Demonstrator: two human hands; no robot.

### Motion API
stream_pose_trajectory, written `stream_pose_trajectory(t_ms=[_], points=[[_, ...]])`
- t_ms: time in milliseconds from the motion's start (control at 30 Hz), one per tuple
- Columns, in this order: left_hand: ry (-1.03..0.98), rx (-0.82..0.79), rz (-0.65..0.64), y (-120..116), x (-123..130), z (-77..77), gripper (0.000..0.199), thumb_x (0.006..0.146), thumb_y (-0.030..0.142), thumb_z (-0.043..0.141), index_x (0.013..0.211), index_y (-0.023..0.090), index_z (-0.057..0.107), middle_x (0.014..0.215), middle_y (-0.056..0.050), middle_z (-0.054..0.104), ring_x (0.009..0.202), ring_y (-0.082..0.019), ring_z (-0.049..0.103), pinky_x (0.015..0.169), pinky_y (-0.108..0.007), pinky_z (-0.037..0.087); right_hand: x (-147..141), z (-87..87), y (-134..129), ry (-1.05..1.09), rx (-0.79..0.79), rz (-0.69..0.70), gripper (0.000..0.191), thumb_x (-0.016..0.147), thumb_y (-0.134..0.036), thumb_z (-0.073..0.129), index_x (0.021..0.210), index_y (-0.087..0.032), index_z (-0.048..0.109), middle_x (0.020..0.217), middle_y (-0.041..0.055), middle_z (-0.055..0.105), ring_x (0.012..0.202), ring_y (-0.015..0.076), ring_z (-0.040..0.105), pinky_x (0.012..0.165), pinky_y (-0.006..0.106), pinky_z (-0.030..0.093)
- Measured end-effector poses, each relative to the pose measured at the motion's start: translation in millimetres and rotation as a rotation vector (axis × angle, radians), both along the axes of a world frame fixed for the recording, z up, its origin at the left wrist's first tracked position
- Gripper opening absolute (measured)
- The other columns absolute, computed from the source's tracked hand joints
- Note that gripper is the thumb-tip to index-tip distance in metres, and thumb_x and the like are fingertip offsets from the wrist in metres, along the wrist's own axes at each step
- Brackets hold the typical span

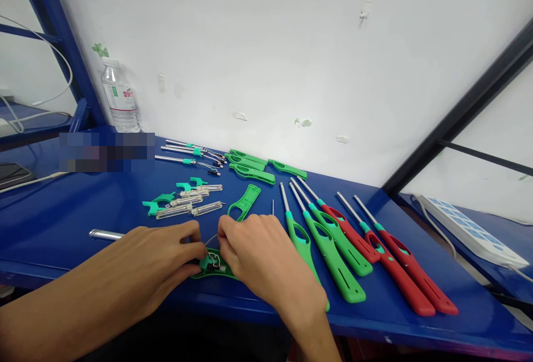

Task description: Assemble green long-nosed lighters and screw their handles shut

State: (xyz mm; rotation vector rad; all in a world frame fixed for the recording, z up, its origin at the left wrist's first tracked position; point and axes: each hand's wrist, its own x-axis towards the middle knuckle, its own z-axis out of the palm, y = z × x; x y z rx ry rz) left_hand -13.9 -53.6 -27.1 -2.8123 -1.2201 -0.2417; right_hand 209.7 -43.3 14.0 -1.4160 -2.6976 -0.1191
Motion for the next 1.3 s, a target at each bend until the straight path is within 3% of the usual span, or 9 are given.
stream_pose_trajectory(t_ms=[233, 533, 700, 900, 1100, 1300], points=[[-0.001, -0.064, -0.008, 6.0, -4.7, -4.4, 0.038, 0.097, 0.0, 0.058, 0.099, 0.03, 0.08, 0.105, -0.003, 0.074, 0.083, -0.024, 0.069, 0.063, -0.038, 0.04, -0.1, -2.1, 1.0, -0.012, 0.018, 0.01, 0.02, 0.116, -0.026, 0.055, 0.096, -0.026, 0.06, 0.072, -0.002, 0.072, 0.06, 0.0202, 0.064, 0.057, 0.039, 0.018], [-0.014, -0.11, -0.028, 6.2, -9.5, -13.2, 0.037, 0.1, 0.001, 0.059, 0.108, 0.032, 0.078, 0.11, -0.003, 0.076, 0.098, -0.025, 0.073, 0.079, -0.037, 0.049, 1.8, -3.8, -0.7, -0.04, 0.049, 0.021, 0.018, 0.117, -0.028, 0.052, 0.1, -0.027, 0.057, 0.068, -0.0041, 0.065, 0.057, 0.0208, 0.058, 0.055, 0.038, 0.018], [-0.028, -0.119, -0.033, 6.2, -15.4, -21.7, 0.034, 0.101, 0.002, 0.06, 0.108, 0.032, 0.075, 0.112, -0.001, 0.076, 0.096, -0.024, 0.072, 0.077, -0.039, 0.046, 0.9, -5.1, 1.7, -0.024, 0.059, 0.011, 0.013, 0.116, -0.026, 0.052, 0.105, -0.027, 0.059, 0.068, -0.0038, 0.065, 0.057, 0.0216, 0.06, 0.055, 0.038, 0.018], [-0.051, -0.097, -0.049, 9.7, -12.1, -15.5, 0.037, 0.101, 0.001, 0.061, 0.103, 0.033, 0.08, 0.113, 0.0, 0.074, 0.095, -0.023, 0.07, 0.071, -0.037, 0.041, 0.3, -1.9, 1.2, 0.0, 0.017, 0.009, 0.017, 0.116, -0.026, 0.055, 0.1, -0.026, 0.061, 0.072, -0.0025, 0.072, 0.061, 0.021, 0.067, 0.057, 0.038, 0.019], [-0.051, -0.067, -0.011, 9.6, -7.3, -15.4, 0.037, 0.1, 0.001, 0.061, 0.108, 0.032, 0.078, 0.112, -0.001, 0.074, 0.092, -0.023, 0.071, 0.069, -0.037, 0.043, 1.8, 4.1, -1.1, 0.063, -0.076, -0.011, 0.018, 0.117, -0.03, 0.06, 0.104, -0.026, 0.072, 0.087, -0.0006, 0.082, 0.076, 0.0236, 0.077, 0.062, 0.037, 0.03], [-0.104, -0.091, -0.051, 7.7, -10.8, -4.5, 0.019, 0.107, 0.02, 0.068, 0.118, 0.031, 0.077, 0.117, -0.004, 0.077, 0.098, -0.022, 0.074, 0.091, -0.034, 0.054, 5.4, 4.1, 1.1, 0.105, -0.032, -0.036, 0.025, 0.121, -0.027, 0.052, 0.115, -0.024, 0.075, 0.104, 0.0036, 0.084, 0.099, 0.0268, 0.081, 0.077, 0.036, 0.047]])
